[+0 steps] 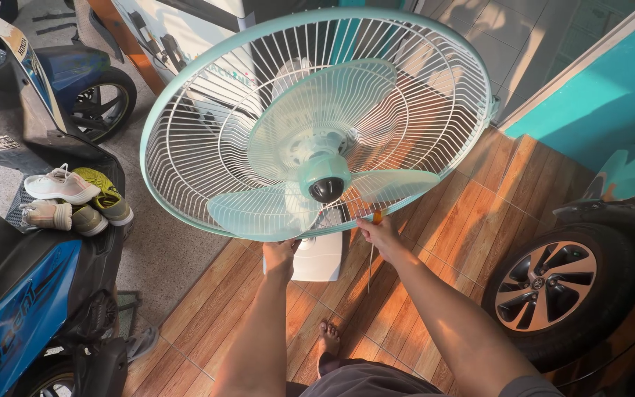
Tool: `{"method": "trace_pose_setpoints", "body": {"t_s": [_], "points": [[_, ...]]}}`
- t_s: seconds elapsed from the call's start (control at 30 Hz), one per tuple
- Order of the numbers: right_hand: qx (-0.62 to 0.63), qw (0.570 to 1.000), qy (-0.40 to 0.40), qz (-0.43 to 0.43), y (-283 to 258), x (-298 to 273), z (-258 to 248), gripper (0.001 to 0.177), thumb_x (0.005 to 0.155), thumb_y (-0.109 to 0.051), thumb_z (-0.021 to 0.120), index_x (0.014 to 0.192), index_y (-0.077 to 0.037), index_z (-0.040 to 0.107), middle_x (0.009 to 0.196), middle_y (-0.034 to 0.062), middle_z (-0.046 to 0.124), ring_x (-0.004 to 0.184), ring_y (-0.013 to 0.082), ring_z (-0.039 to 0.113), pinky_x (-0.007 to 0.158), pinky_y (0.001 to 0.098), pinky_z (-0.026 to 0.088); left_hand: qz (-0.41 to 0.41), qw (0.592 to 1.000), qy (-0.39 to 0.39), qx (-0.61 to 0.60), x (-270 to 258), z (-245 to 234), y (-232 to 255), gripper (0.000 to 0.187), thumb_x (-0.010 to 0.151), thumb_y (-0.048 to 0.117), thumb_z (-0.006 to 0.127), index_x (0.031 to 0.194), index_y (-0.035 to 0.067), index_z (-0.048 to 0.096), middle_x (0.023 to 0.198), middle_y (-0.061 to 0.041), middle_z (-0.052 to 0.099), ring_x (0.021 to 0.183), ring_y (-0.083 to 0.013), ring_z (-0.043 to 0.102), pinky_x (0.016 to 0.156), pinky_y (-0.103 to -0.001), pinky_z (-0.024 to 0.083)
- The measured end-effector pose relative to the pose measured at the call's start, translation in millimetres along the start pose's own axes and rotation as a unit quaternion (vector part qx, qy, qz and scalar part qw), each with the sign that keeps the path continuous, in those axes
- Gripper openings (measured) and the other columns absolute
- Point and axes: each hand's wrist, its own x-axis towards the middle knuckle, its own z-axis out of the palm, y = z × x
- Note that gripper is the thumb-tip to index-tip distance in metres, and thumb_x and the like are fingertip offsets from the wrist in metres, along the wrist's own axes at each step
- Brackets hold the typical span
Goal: The person reassembles a standing electric fan by attaching the front and rear wire cages to the fan head. They use a screwdriver to tighten the screws securing the cages in place.
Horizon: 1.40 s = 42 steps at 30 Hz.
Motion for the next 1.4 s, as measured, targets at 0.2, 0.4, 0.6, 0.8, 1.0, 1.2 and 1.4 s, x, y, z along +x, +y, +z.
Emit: {"method": "trace_pose_setpoints", "body": {"t_s": [0.2,0.4,0.6,0.8,1.0,1.2,1.4], "points": [[0.010,0.998,0.032,0.057,-4.3,-9.2,15.2,0.015,0.094,-0.027,0.068,0.099,-0.014,0.073,0.073,-0.0042,0.056,0.058,0.0071,0.050,0.053,0.0233,0.041,0.012,1.000,0.001,-0.017,0.5,4.2,-1.7,0.042,0.094,-0.015,0.047,0.134,-0.001,0.040,0.130,-0.018,0.056,0.111,-0.0280,0.065,0.098,-0.043,0.053],[-0.039,0.999,-0.016,0.024,11.5,6.8,0.2,0.019,0.086,-0.018,0.080,0.090,-0.008,0.065,0.074,-0.0003,0.061,0.063,0.0090,0.053,0.056,0.0248,0.044,0.024,0.999,0.011,0.026,4.8,5.6,-8.6,0.034,0.097,-0.012,0.047,0.130,-0.002,0.045,0.127,-0.018,0.059,0.111,-0.0275,0.066,0.097,-0.040,0.054],[-0.010,1.000,-0.006,0.016,28.0,18.6,-0.2,0.021,0.084,-0.018,0.081,0.089,-0.008,0.064,0.075,0.0005,0.061,0.064,0.0112,0.054,0.060,0.0278,0.046,0.029,0.999,0.015,0.037,9.0,3.0,-13.6,0.031,0.098,-0.010,0.048,0.128,-0.004,0.048,0.125,-0.018,0.061,0.110,-0.0273,0.066,0.095,-0.039,0.055],[-0.093,0.994,0.048,0.026,26.5,17.0,5.4,0.017,0.082,-0.030,0.076,0.093,-0.019,0.071,0.078,-0.0036,0.064,0.068,0.0098,0.053,0.072,0.0343,0.048,0.020,1.000,0.019,0.009,14.1,2.5,-19.5,0.033,0.096,-0.012,0.048,0.129,-0.005,0.050,0.125,-0.018,0.063,0.110,-0.0272,0.068,0.094,-0.039,0.055],[-0.164,0.985,0.050,0.021,20.1,14.9,3.7,0.037,0.090,-0.037,0.081,0.089,-0.005,0.062,0.071,-0.0003,0.056,0.064,0.0127,0.054,0.067,0.0331,0.050,0.038,0.998,0.012,0.049,12.4,-1.2,-15.9,0.026,0.098,-0.007,0.053,0.124,-0.008,0.055,0.120,-0.018,0.066,0.107,-0.0275,0.069,0.093,-0.037,0.056],[0.008,0.999,-0.027,-0.023,3.9,-0.5,-20.4,0.027,0.081,-0.030,0.082,0.083,-0.013,0.061,0.067,-0.0056,0.049,0.055,0.0065,0.044,0.047,0.0224,0.036,0.039,0.998,0.031,0.044,-1.0,-1.8,-9.4,0.025,0.096,-0.008,0.055,0.121,-0.006,0.053,0.116,-0.017,0.066,0.102,-0.0235,0.069,0.092,-0.038,0.057],[0.122,0.975,0.146,-0.115,-35.2,-26.4,-65.5,0.019,0.085,-0.016,0.077,0.088,-0.011,0.059,0.080,-0.0044,0.060,0.057,0.0056,0.044,0.047,0.0209,0.033,0.044,0.996,0.037,0.067,-12.8,-9.2,4.5,0.040,0.091,-0.007,0.064,0.128,-0.004,0.047,0.116,-0.018,0.067,0.098,-0.0275,0.068,0.088,-0.043,0.060]]}}
